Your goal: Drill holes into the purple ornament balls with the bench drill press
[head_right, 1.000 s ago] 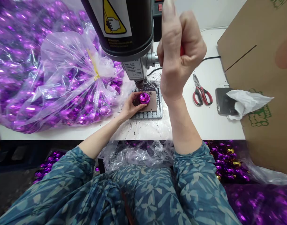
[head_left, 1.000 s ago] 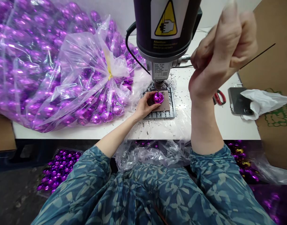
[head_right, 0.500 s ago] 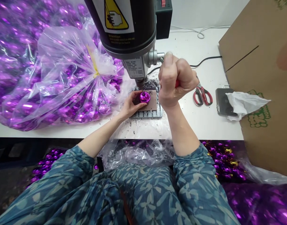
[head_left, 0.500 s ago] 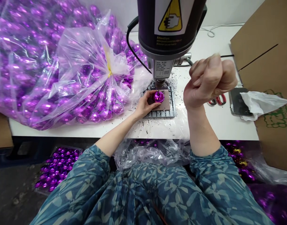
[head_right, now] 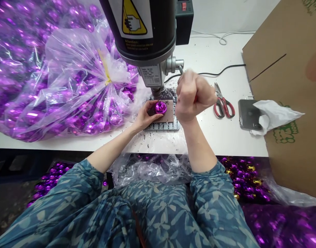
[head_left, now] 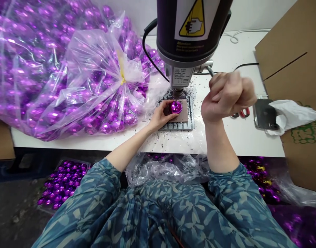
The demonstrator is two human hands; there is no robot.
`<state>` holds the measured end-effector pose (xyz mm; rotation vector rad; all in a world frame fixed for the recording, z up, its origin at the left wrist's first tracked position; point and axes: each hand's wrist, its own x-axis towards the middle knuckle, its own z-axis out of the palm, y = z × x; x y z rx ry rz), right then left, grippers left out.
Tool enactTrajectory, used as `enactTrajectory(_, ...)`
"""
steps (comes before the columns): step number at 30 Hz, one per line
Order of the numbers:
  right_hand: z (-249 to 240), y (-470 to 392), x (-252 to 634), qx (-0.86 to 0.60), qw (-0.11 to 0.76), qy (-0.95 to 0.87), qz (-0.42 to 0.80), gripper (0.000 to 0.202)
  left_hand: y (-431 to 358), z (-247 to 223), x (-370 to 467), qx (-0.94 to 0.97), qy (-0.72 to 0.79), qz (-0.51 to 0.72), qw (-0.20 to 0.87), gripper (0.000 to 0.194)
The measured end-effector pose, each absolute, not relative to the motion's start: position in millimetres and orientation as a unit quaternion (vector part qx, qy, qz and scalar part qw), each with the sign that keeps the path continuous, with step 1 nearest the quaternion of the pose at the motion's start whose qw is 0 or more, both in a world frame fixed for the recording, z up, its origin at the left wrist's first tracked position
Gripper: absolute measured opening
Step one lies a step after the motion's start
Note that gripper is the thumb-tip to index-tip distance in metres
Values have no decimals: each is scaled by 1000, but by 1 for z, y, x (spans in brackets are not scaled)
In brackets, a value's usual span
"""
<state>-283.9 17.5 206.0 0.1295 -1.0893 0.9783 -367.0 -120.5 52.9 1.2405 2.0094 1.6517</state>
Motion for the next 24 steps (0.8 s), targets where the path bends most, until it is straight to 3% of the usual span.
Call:
enactTrajectory(3,243,20,-294,67,707,-481,514,44,-118,58,-363,404,706,567,125,57)
enactTrajectory(8,280,33,-312,29,661,-473,582,40,-141,84,-335,400,746,532,30,52)
enactTrajectory(11,280,33,-309,32,633,-479,607,38,-185,101,-301,503,717,477,73,42)
enactTrajectory(14,278,31,-304,39,631,-483,606,35,-236,105,-261,625,708,269,189,38)
enactTrajectory(17,279,30,-304,39,647,-487,586,39,-269,99,-238,676,723,74,122,49)
enactTrajectory(19,280,30,-304,31,649,-489,582,40,-272,96,-243,694,712,104,32,43)
enactTrajectory(22,280,30,-303,21,637,-506,581,37,-250,101,-288,660,693,279,-81,23)
enactTrajectory(24,279,30,-302,25,636,-509,580,36,-224,109,-338,592,728,330,-100,24)
